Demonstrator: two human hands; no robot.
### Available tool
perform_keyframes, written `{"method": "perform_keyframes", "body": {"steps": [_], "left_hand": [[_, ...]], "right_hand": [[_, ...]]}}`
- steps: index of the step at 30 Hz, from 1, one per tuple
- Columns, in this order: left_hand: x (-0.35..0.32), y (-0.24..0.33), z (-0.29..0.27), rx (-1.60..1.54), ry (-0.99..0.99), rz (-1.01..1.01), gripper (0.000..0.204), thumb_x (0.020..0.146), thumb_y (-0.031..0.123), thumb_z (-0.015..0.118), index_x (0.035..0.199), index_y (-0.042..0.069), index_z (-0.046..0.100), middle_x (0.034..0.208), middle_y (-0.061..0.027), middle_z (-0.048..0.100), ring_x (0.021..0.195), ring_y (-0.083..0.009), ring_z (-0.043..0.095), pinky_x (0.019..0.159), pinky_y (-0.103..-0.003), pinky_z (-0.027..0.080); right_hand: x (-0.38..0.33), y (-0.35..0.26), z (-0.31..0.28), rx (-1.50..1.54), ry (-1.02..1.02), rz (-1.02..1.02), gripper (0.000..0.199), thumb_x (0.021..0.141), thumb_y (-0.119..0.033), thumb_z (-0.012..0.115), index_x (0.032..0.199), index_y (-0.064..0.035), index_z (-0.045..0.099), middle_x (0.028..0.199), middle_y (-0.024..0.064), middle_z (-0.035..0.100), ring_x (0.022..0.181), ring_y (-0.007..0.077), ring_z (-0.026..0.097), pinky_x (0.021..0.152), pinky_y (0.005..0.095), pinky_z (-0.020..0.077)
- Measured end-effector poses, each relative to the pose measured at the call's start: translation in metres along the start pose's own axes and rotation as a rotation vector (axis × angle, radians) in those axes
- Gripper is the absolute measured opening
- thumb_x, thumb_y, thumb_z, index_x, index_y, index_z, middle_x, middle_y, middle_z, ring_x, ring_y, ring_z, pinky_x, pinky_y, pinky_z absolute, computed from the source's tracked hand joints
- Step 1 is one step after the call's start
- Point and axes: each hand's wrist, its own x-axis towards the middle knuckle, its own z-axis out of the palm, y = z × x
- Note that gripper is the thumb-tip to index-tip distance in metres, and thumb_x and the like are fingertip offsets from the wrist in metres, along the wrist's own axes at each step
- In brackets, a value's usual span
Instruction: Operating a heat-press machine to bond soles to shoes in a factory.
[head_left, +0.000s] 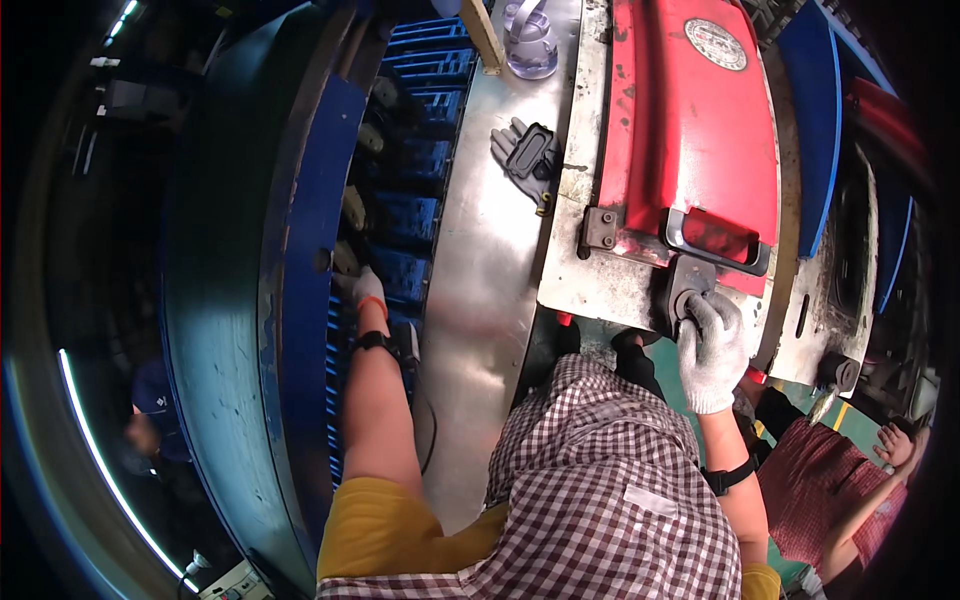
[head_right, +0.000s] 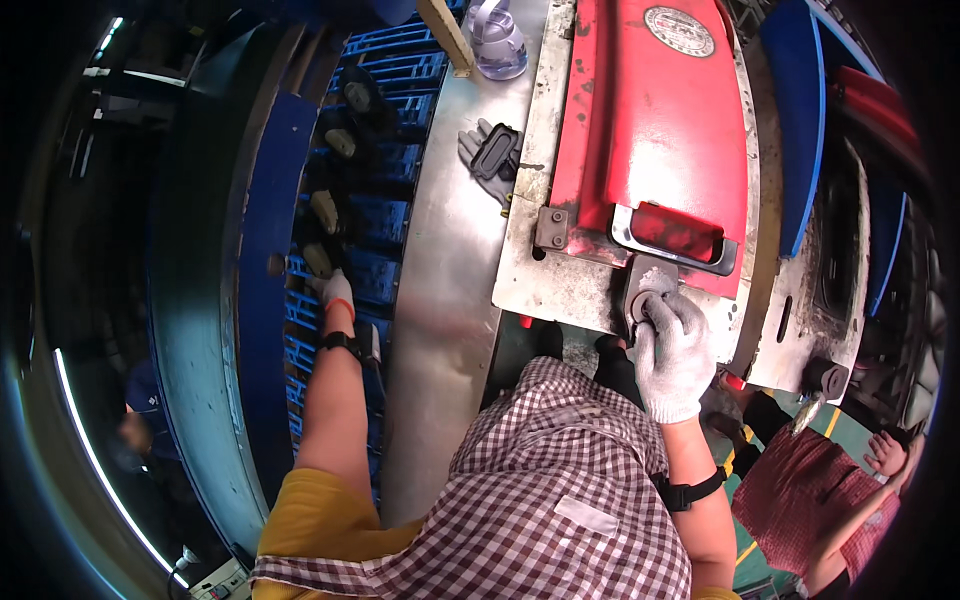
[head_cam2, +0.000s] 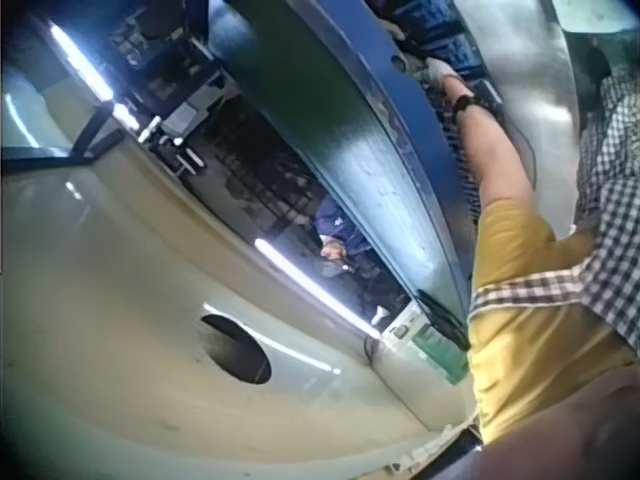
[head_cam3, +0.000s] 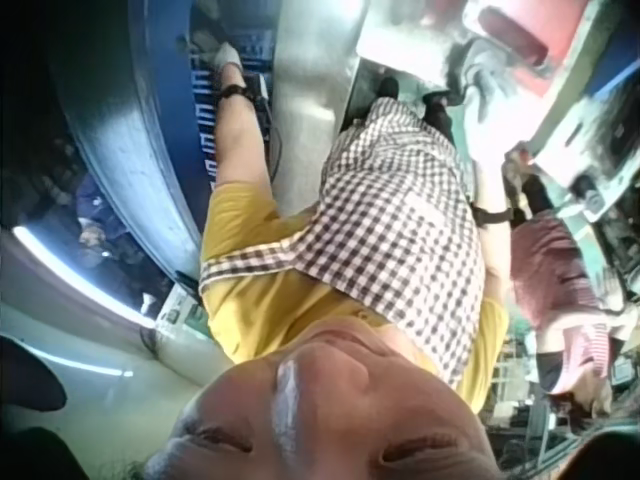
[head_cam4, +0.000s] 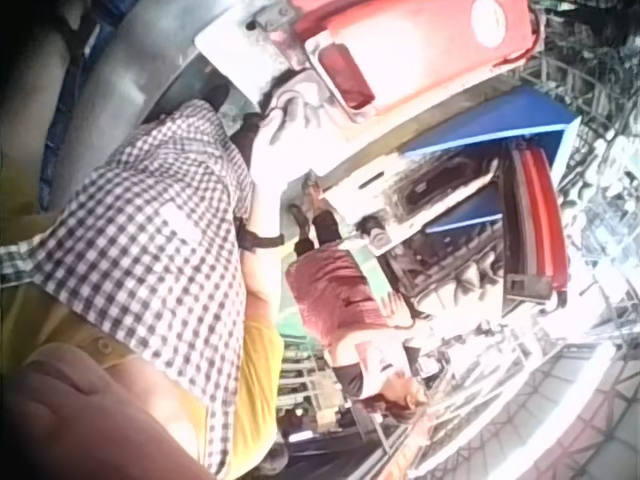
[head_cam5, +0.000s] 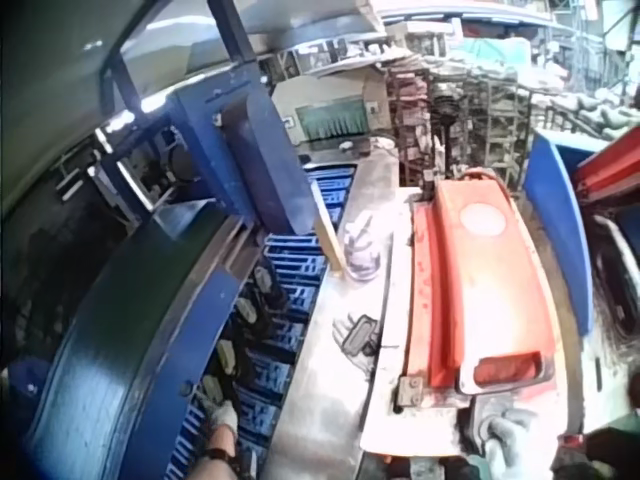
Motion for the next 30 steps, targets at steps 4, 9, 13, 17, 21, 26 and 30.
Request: {"method": "perform_keyframes", "body": {"steps": [4,9,13,17,21,26,30], "left_hand": [[-0.1,0.03,-0.009,-0.076,-0.024,-0.105,0.103,0.096,0.032,0.071,0.169,-0.005,0.009,0.174,-0.0302,0.023,0.16,-0.0422,0.03,0.131,-0.044,0.028],[-0.227,0.1,-0.01,-0.314,-0.148,0.468,0.074,0.1,0.015,0.066,0.164,-0.002,0.034,0.17,-0.0237,0.036,0.157,-0.0351,0.036,0.128,-0.042,0.031],[-0.348,0.191,-0.009,-0.604,-0.221,1.061,0.045,0.091,0.007,0.071,0.134,-0.003,0.059,0.137,-0.0184,0.061,0.127,-0.0321,0.059,0.113,-0.043,0.046],[-0.434,0.267,-0.01,-0.541,-0.579,1.734,0.031,0.085,0.013,0.074,0.115,0.005,0.071,0.103,-0.0143,0.071,0.092,-0.0353,0.069,0.087,-0.048,0.055],[-0.481,0.3,-0.004,0.168,-0.569,1.956,0.03,0.097,0.031,0.066,0.121,0.014,0.072,0.098,-0.0108,0.074,0.086,-0.029,0.074,0.077,-0.045,0.055],[-0.492,0.328,0.002,0.494,-0.825,1.755,0.052,0.099,0.061,0.058,0.095,0.011,0.073,0.091,-0.0176,0.077,0.088,-0.0369,0.076,0.081,-0.051,0.059],[-0.493,0.34,0.003,0.63,-0.942,1.687,0.061,0.097,0.068,0.056,0.104,0.011,0.076,0.103,-0.0182,0.078,0.1,-0.037,0.075,0.089,-0.05,0.058]], "right_hand": [[0.001,-0.002,0.0,0.005,-0.002,0.005,0.04,0.085,-0.012,0.078,0.124,-0.0156,0.069,0.122,0.0109,0.067,0.113,0.0339,0.067,0.096,0.0457,0.0559],[0.004,-0.003,-0.006,0.004,0.029,-0.009,0.038,0.086,-0.018,0.078,0.123,-0.0178,0.068,0.117,0.0065,0.068,0.108,0.0306,0.069,0.089,0.0422,0.0584],[0.003,-0.002,-0.009,0.032,0.049,0.0,0.037,0.088,-0.02,0.077,0.123,-0.0185,0.068,0.117,0.0063,0.067,0.103,0.0298,0.069,0.085,0.0418,0.0584],[-0.001,0.002,-0.008,0.11,0.066,0.001,0.037,0.089,-0.021,0.077,0.124,-0.0137,0.067,0.118,0.0091,0.068,0.102,0.0321,0.07,0.086,0.0435,0.0584],[-0.006,0.01,-0.009,0.151,0.171,-0.019,0.039,0.086,-0.018,0.079,0.119,-0.0085,0.061,0.117,0.0149,0.067,0.104,0.0367,0.071,0.085,0.0456,0.0598],[-0.01,0.02,-0.021,0.288,-0.028,0.287,0.037,0.086,-0.03,0.079,0.111,-0.0077,0.065,0.111,0.0169,0.066,0.103,0.0378,0.07,0.086,0.0474,0.059],[-0.013,0.032,-0.033,0.262,-0.29,0.424,0.043,0.088,-0.044,0.076,0.111,-0.0079,0.071,0.107,0.0194,0.073,0.102,0.0376,0.074,0.09,0.0466,0.0591]]}}
